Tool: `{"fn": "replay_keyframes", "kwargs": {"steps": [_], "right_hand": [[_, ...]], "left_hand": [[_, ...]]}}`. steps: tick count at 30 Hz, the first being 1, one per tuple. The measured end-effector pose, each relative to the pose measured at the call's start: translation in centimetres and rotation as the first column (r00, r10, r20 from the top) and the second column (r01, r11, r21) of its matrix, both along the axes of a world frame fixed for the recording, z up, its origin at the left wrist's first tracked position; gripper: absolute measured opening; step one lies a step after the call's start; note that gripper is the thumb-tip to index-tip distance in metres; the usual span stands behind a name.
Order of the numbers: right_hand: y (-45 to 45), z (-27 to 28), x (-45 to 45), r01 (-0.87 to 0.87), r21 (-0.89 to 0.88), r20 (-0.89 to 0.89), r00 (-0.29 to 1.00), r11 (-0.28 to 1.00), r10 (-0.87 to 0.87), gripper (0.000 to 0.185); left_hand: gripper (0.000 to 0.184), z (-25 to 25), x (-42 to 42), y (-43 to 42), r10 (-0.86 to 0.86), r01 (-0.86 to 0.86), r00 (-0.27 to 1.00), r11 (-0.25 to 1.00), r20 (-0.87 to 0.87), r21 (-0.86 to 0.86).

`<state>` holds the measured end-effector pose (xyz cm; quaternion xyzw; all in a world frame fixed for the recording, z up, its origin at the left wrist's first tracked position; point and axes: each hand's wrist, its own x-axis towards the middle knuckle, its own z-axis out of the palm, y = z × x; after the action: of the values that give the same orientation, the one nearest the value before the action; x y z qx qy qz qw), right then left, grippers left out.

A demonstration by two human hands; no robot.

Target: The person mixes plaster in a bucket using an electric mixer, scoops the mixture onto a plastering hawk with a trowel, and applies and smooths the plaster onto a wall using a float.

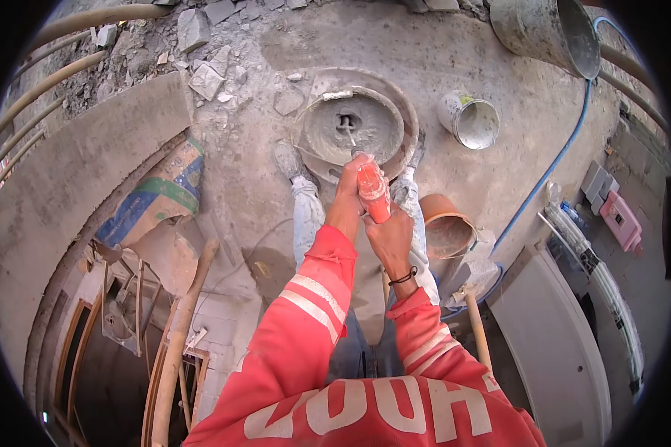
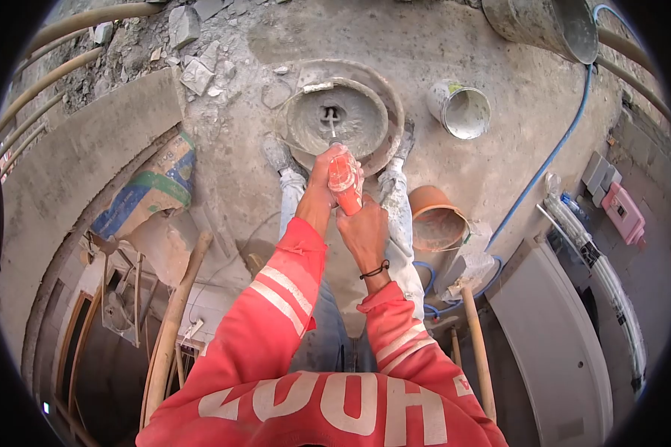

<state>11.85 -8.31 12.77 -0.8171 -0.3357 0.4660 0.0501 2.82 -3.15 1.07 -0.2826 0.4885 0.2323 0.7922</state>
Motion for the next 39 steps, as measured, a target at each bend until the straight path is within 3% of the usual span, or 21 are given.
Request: {"fn": "replay_keyframes", "kwargs": {"steps": [3,7,13,16,20,25,29,39], "right_hand": [[1.0,0.1,-0.6,-0.053,0.033,0.014,0.998,0.998,0.053,0.026],[1.4,-0.6,-1.2,-0.106,0.055,0.077,0.992,0.993,0.101,0.027],[1.7,-0.2,0.4,0.031,0.036,0.049,0.998,0.999,-0.033,0.026],[1.8,0.6,1.0,0.081,0.006,0.023,0.996,0.997,-0.081,0.026],[0.6,0.5,1.1,0.045,0.005,0.059,0.997,0.999,-0.046,0.027],[-0.2,0.8,1.0,0.127,-0.006,0.048,0.991,0.992,-0.126,0.028],[-1.0,0.8,1.4,0.094,0.002,0.073,0.993,0.996,-0.094,0.025],[-3.0,1.3,0.6,0.064,-0.052,0.032,0.998,0.997,-0.062,0.028]], "left_hand": [[0.027,1.0,-0.7,0.7,0.048,-0.047,0.997,0.999,-0.067,0.018],[0.022,0.8,-1.0,1.9,0.037,-0.037,0.999,0.998,-0.007,0.049],[0.023,-1.1,1.2,1.8,-0.082,0.081,0.996,0.996,0.023,0.038],[0.021,-1.5,2.7,1.2,-0.047,0.049,0.998,0.997,-0.045,0.061],[0.020,-1.5,2.6,0.2,-0.056,0.053,0.996,0.998,0.074,0.044],[0.022,-0.9,3.3,-0.5,-0.100,0.099,0.995,0.994,0.001,0.044],[0.023,0.4,3.7,-0.5,-0.117,0.116,0.993,0.993,-0.013,-0.027],[0.023,0.2,2.0,-3.7,-0.007,0.006,0.999,1.000,0.050,0.012]]}}
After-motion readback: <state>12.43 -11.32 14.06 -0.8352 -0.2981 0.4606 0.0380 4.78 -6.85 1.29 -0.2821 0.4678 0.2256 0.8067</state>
